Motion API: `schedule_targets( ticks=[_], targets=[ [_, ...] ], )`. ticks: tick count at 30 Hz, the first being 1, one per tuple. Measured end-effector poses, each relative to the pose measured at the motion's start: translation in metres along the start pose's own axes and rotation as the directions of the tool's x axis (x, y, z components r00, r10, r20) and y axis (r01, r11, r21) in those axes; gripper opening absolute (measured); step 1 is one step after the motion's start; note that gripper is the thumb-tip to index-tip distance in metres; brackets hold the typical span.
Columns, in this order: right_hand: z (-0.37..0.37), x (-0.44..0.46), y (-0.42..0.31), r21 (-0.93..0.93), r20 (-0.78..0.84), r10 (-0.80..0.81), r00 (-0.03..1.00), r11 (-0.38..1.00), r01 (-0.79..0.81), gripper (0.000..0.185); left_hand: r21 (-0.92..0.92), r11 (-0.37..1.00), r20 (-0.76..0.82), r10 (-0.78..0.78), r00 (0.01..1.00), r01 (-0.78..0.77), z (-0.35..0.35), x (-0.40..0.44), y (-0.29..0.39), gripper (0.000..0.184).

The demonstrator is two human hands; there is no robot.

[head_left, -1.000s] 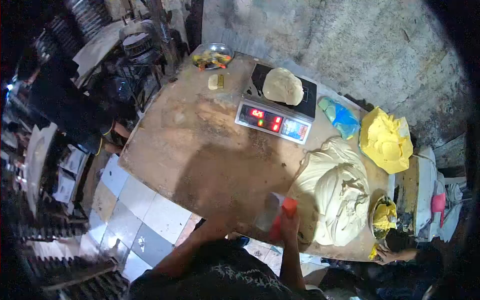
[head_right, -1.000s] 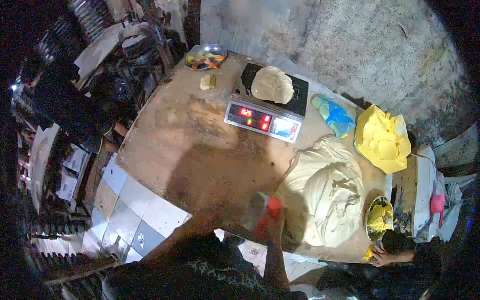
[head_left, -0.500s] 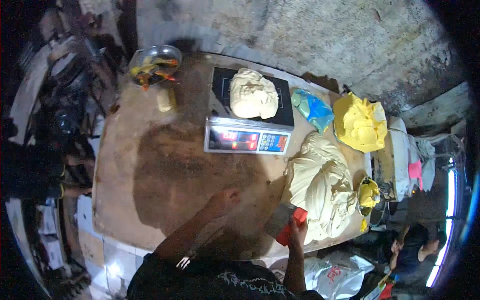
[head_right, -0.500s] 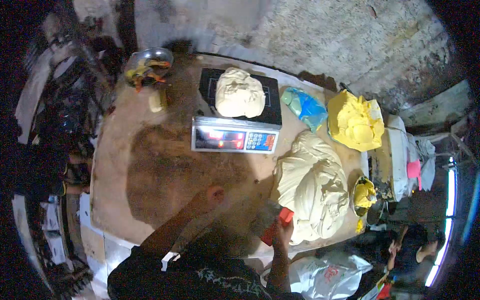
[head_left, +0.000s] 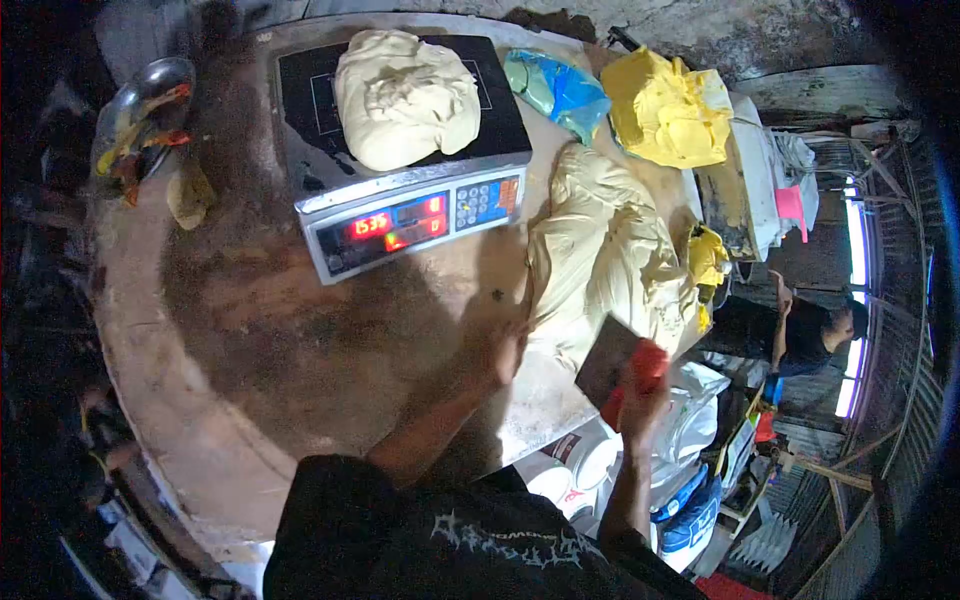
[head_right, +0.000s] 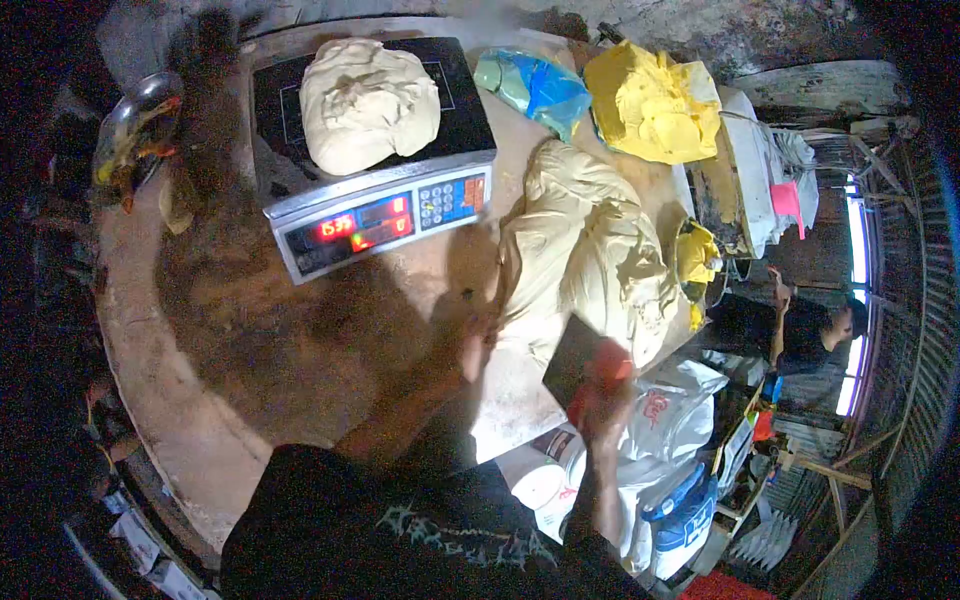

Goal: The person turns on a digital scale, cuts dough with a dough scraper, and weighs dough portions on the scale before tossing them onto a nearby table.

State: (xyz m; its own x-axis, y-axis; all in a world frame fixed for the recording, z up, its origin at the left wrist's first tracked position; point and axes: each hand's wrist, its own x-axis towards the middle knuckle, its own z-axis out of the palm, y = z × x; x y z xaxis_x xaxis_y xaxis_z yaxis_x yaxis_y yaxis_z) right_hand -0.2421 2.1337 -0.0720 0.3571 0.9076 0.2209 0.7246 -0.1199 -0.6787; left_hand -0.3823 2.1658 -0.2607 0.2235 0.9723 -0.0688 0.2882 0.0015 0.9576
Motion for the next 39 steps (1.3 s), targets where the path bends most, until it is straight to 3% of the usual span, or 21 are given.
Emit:
schedule_targets(
  ticks=[3,5,7,9,10,11,12,13,14,16,17,19,21,23,26,28,30,33,34,35,39],
  targets=[
    [0.043,-0.008,-0.033,-0.128,0.481,0.158,0.862,0.986,-0.108,0.027,-0.126,0.992,-0.185,-0.053,0.981,0.029,-0.030,-0.034,-0.005,0.023],
    [0.093,-0.004,-0.049,-0.290,0.620,0.258,0.741,0.953,-0.089,0.028,-0.347,0.909,-0.145,-0.294,0.945,0.230,-0.052,-0.048,0.017,0.022],
    [0.120,0.006,-0.031,-0.158,0.560,0.137,0.817,0.986,-0.057,0.028,-0.537,0.750,-0.068,-0.494,0.867,0.386,-0.062,-0.046,0.016,0.021],
    [0.136,0.022,-0.035,0.337,0.333,-0.098,0.938,0.941,-0.021,0.029,-0.733,0.646,-0.545,-0.369,0.753,-0.214,-0.085,-0.037,-0.005,0.017],
    [0.120,0.033,-0.073,0.271,0.210,-0.183,0.960,0.955,0.123,0.027,-0.654,0.679,-0.653,-0.283,0.702,-0.335,-0.115,-0.026,-0.001,0.015],
    [0.111,0.041,-0.076,0.405,0.222,-0.079,0.972,0.914,-0.018,0.028,-0.559,0.699,-0.746,-0.188,0.639,-0.447,-0.159,-0.004,0.017,0.015],
    [0.101,0.046,-0.087,0.441,0.176,-0.122,0.977,0.897,0.033,0.027,-0.140,0.880,-0.879,0.100,0.466,-0.453,-0.202,0.012,0.044,0.015],
    [0.096,0.049,-0.088,0.467,0.138,-0.044,0.990,0.884,-0.026,0.026,-0.079,0.796,-0.948,0.126,0.291,-0.600,-0.228,0.041,0.074,0.018],
    [0.094,0.048,-0.094,0.460,0.120,-0.032,0.992,0.887,-0.027,0.025,-0.122,0.910,-0.913,0.054,0.405,-0.396,-0.255,0.052,0.116,0.022],
    [0.088,0.039,-0.102,0.457,0.107,-0.036,0.994,0.889,-0.017,0.025,0.389,0.861,-0.710,0.508,0.489,-0.329,-0.294,0.118,0.106,0.016],
    [0.086,0.034,-0.105,0.440,0.186,0.005,0.982,0.894,-0.088,0.028,0.483,0.856,-0.552,0.460,0.696,-0.183,-0.295,0.153,0.086,0.024],
    [0.078,0.024,-0.103,0.415,0.274,0.031,0.961,0.898,-0.147,0.032,0.515,0.855,-0.402,0.310,0.861,-0.068,-0.298,0.152,0.099,0.035],
    [0.076,0.019,-0.091,0.374,0.277,0.056,0.959,0.913,-0.162,0.032,0.474,0.867,-0.402,0.368,0.838,-0.153,-0.313,0.119,0.105,0.037],
    [0.078,0.011,-0.075,0.387,0.312,0.113,0.943,0.892,-0.235,0.032,0.200,0.830,-0.548,0.535,0.643,-0.521,-0.327,0.065,0.094,0.045],
    [0.092,-0.006,-0.037,0.346,0.484,0.147,0.862,0.873,-0.343,0.030,-0.074,0.923,-0.746,0.200,0.635,-0.378,-0.317,-0.031,0.022,0.055],
    [0.104,-0.014,-0.016,0.262,0.645,0.110,0.756,0.898,-0.354,0.028,0.068,0.961,-0.736,-0.133,0.664,0.268,-0.292,-0.097,-0.023,0.050],
    [0.113,-0.009,-0.014,0.118,0.720,0.111,0.685,0.953,-0.279,0.028,0.388,0.722,-0.738,-0.129,0.662,0.573,-0.278,-0.143,-0.048,0.049],
    [0.117,0.015,-0.014,-0.215,0.735,0.175,0.655,0.976,-0.020,0.028,0.254,0.888,-0.744,-0.073,0.664,0.383,-0.269,-0.185,-0.054,0.044],
    [0.120,0.027,0.003,-0.135,0.552,-0.241,0.798,0.919,0.371,0.026,0.215,0.929,-0.748,-0.042,0.663,0.301,-0.272,-0.192,-0.055,0.043],
    [0.119,0.053,0.013,-0.122,0.442,-0.392,0.806,0.865,0.488,0.027,0.176,0.961,-0.755,-0.007,0.656,0.212,-0.276,-0.193,-0.056,0.042],
    [0.120,0.141,-0.135,0.012,0.486,-0.430,0.761,0.874,0.486,0.042,-0.078,0.997,-0.779,-0.058,0.624,-0.005,-0.313,-0.135,-0.003,0.035]
  ],
)
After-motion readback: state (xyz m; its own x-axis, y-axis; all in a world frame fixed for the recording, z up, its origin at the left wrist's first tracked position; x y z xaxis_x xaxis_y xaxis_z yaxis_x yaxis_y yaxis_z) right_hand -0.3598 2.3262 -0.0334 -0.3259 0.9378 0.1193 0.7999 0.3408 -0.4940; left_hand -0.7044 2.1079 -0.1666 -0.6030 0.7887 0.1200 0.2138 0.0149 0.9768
